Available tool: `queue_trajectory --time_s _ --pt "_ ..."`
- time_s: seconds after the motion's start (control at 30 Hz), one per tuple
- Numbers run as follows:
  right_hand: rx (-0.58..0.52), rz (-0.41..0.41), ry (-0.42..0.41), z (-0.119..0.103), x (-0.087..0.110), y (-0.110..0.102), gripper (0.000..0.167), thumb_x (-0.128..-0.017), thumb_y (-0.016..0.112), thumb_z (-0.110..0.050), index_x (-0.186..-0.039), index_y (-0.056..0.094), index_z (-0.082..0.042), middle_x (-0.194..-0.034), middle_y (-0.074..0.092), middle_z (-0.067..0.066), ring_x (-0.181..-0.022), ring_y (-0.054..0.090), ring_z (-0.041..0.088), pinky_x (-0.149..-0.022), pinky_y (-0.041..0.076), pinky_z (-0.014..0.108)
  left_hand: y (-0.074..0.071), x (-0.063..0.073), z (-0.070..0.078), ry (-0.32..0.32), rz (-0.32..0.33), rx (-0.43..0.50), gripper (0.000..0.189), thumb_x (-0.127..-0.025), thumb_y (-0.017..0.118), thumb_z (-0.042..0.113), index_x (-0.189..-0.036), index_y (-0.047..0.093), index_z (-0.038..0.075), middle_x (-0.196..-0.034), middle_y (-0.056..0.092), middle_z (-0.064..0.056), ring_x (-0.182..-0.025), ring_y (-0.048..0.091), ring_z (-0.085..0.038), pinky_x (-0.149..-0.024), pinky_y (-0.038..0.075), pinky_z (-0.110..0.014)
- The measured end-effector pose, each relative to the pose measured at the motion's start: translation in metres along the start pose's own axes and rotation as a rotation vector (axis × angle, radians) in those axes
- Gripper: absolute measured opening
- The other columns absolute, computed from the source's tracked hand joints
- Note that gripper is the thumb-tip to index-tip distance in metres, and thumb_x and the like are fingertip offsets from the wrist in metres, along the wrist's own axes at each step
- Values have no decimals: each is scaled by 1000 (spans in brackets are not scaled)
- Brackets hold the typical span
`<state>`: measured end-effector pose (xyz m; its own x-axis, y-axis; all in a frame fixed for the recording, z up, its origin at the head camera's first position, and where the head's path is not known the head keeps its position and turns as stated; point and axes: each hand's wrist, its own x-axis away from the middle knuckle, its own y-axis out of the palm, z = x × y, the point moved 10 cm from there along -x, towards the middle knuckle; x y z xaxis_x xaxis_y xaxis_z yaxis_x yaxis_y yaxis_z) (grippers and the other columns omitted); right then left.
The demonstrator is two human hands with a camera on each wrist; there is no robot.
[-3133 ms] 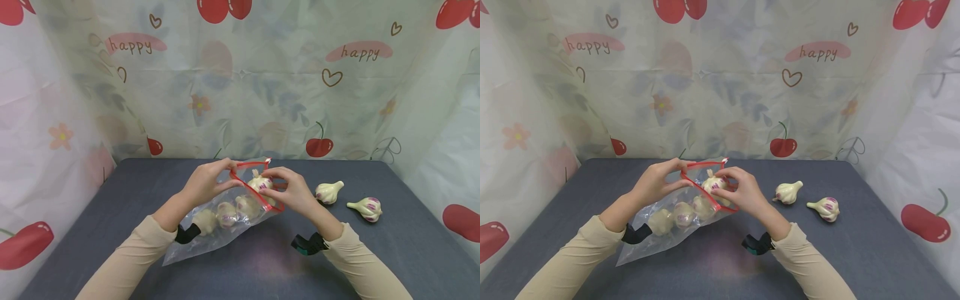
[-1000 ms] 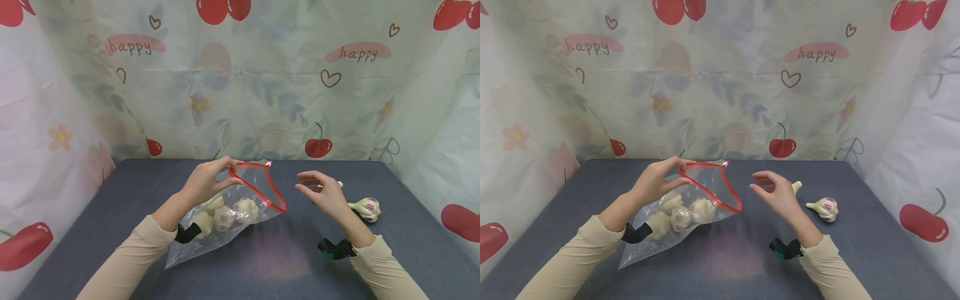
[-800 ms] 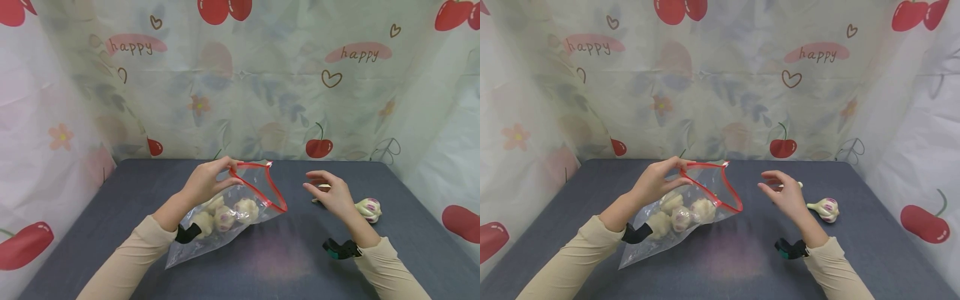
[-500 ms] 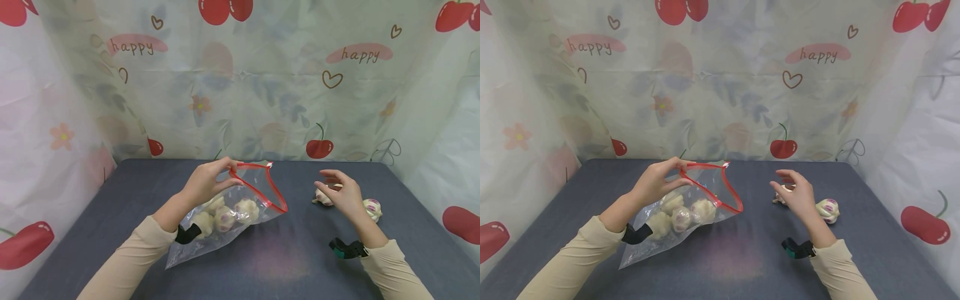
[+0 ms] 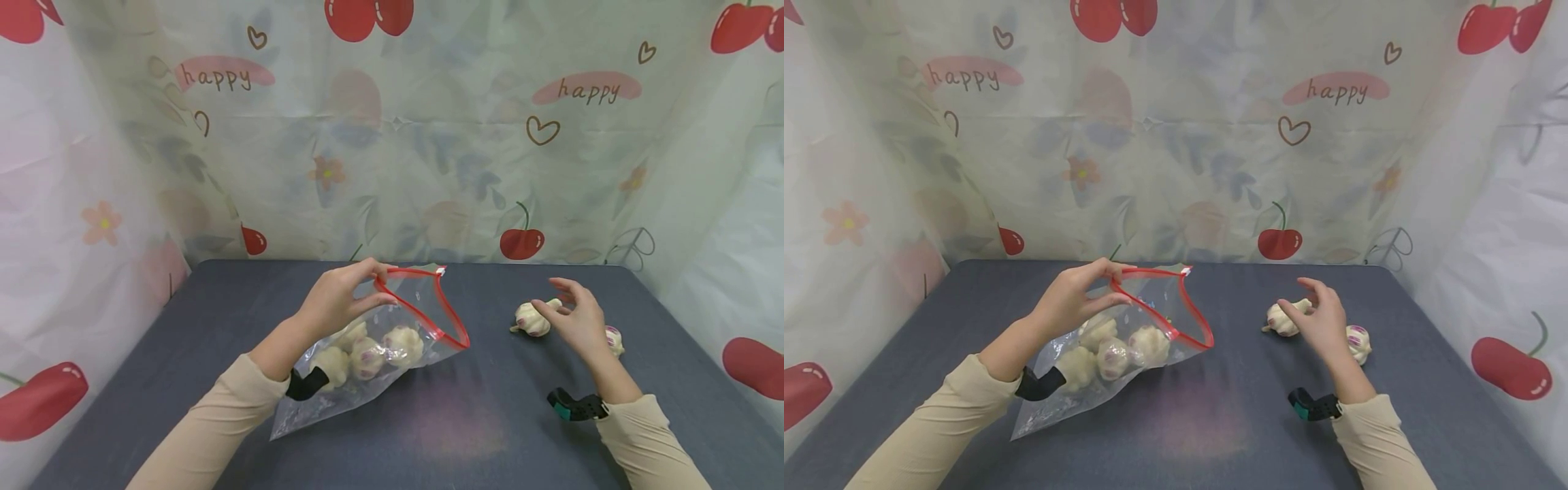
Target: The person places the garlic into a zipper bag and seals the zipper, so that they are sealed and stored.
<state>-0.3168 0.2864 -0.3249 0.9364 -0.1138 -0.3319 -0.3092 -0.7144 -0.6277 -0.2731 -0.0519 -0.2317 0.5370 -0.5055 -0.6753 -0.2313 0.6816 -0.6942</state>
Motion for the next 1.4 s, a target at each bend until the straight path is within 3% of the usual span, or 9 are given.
queue_trajectory --time_s 0.27,0.7,1.07,1.4 --pt "72 -73 55 13 -3 7 67 -87 65 -25 -138 33 5 -133 34 35 -116 41 52 -93 39 58 0 0 0 -9 -5 3 31 -74 77 24 -92 55 11 -87 67 1 -88 69 -17 -75 54 -30" --pt "98 -182 140 33 -4 27 85 -83 70 -29 -142 22 6 -140 22 37 -121 35 53 -92 40 57 2 1 -1 -5 -9 6 32 -73 78 22 -93 55 10 -86 66 0 -89 69 -17 -76 54 -30" --pt "104 -206 120 39 -7 38 81 -82 71 -28 -141 25 6 -129 34 35 -112 36 44 -89 36 55 2 1 0 -4 -12 3 31 -73 78 21 -92 55 11 -86 66 1 -88 69 -17 -75 54 -30" --pt "124 -208 77 36 -7 44 75 -81 72 -22 -137 31 7 -122 43 36 -109 41 45 -86 38 51 2 1 -1 -11 -16 -1 31 -73 77 22 -93 56 11 -87 67 0 -88 69 -17 -75 54 -30"
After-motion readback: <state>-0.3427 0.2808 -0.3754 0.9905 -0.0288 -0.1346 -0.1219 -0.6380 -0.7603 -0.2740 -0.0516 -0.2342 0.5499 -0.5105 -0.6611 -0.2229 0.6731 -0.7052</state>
